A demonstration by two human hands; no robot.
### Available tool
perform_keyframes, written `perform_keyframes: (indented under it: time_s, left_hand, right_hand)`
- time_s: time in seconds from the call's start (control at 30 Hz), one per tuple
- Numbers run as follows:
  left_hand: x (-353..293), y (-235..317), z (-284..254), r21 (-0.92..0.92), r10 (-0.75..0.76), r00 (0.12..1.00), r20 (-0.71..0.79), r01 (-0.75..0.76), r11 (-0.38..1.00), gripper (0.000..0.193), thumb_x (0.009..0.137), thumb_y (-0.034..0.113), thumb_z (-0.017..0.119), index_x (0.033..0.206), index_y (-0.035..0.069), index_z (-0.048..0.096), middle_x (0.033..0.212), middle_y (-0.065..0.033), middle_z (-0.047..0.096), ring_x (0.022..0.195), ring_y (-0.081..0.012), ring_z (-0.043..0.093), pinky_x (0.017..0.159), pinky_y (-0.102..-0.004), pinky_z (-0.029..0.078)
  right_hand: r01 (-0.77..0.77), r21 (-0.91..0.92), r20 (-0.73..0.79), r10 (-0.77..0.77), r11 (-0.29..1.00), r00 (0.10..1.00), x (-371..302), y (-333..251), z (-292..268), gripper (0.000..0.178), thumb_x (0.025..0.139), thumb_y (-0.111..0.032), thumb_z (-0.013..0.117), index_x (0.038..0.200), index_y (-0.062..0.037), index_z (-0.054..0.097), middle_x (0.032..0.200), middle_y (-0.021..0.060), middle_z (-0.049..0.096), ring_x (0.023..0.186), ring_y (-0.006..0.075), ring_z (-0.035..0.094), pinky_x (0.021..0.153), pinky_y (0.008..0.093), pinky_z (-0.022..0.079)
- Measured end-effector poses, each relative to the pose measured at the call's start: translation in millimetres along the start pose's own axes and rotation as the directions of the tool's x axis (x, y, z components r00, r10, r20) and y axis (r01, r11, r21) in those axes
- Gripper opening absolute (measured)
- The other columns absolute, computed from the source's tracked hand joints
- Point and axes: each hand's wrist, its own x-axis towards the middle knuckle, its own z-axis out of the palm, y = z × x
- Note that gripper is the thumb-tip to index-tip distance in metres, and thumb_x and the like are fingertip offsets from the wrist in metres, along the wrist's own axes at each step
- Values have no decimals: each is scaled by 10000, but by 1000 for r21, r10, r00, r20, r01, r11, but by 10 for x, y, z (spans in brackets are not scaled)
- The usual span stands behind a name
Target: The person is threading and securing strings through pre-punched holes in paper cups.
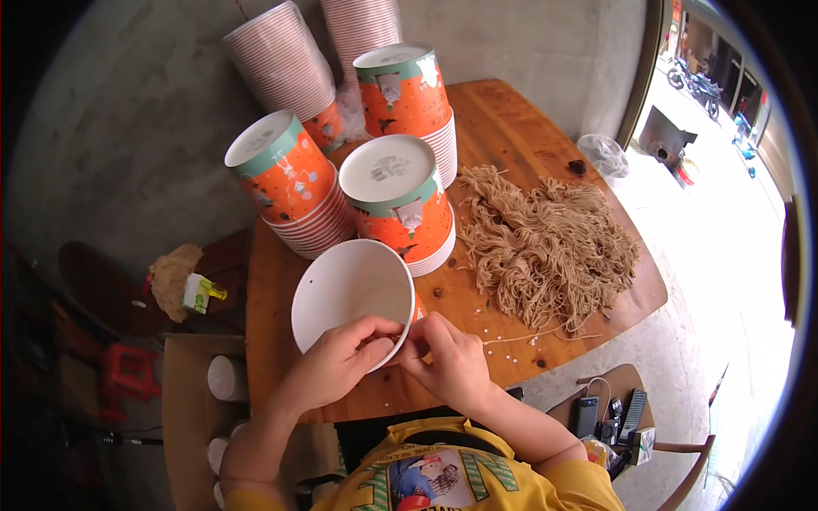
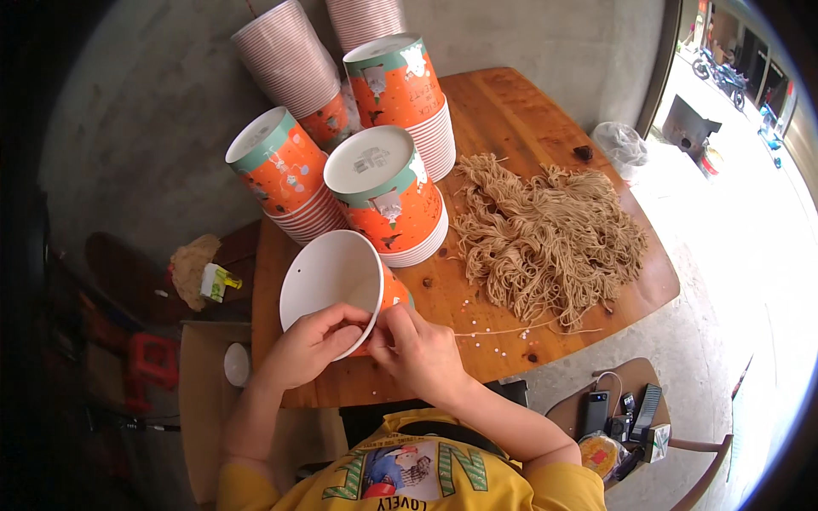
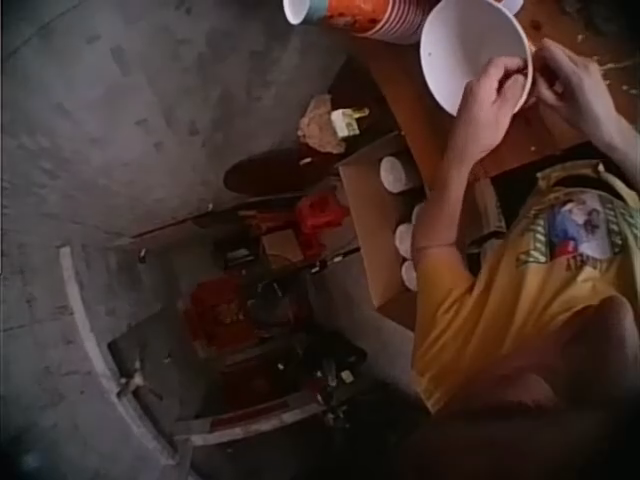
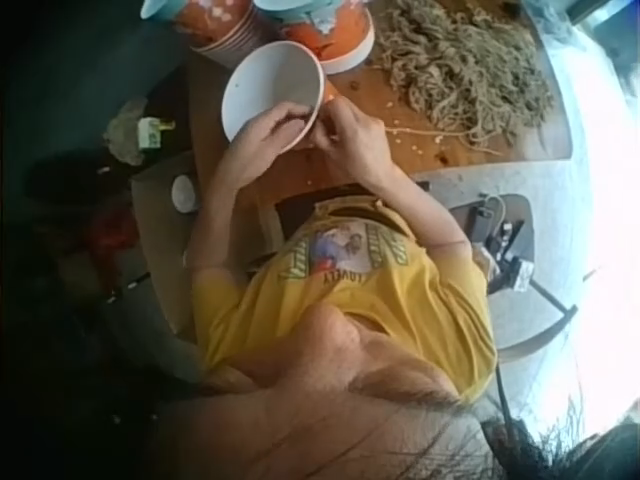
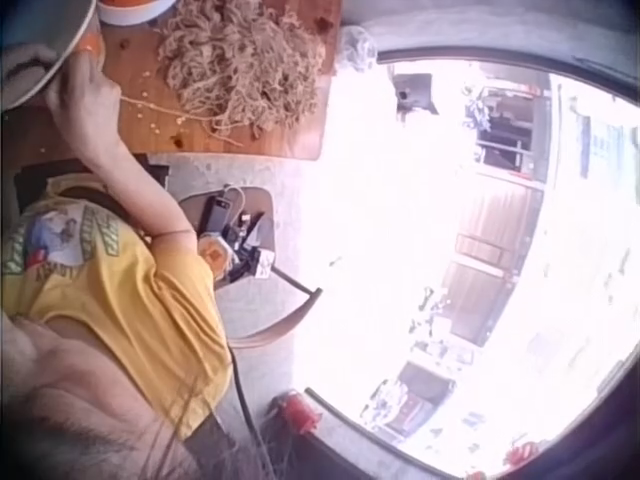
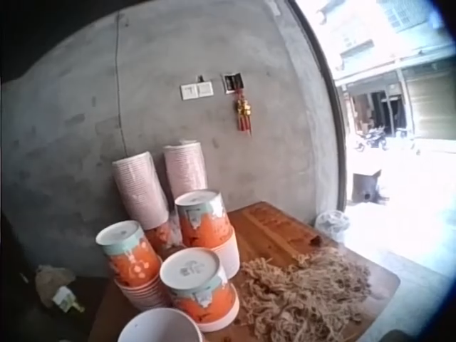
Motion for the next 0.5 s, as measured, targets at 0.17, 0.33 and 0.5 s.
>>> perform_keyframes:
  time_s: [0.17,0.33,0.5]
  left_hand:
    - [182,-47,80,185,-60,998,-3,59,981,88,948,102,564,993,25,563,828,-118,640,740,-181,619,684,-318,497]
    - [231,17,161,343,65,998,-20,-54,938,53,926,75,540,946,26,534,860,-145,619,748,-289,632,670,-370,498]
    - [281,-44,90,94,93,985,-146,-80,992,63,958,102,515,948,40,510,979,-106,644,753,-184,618,680,-292,503]
  right_hand:
    - [-76,75,42,73,994,996,-43,90,-65,173,834,-123,719,891,-48,574,771,105,628,641,242,669,574,342,546]
    - [-132,109,102,121,985,987,-7,118,-226,164,875,-161,681,928,-43,580,771,120,639,668,293,666,601,369,543]
    - [-103,30,362,85,994,928,-16,238,-552,178,908,-229,642,919,-56,604,755,131,641,697,338,645,615,428,511]
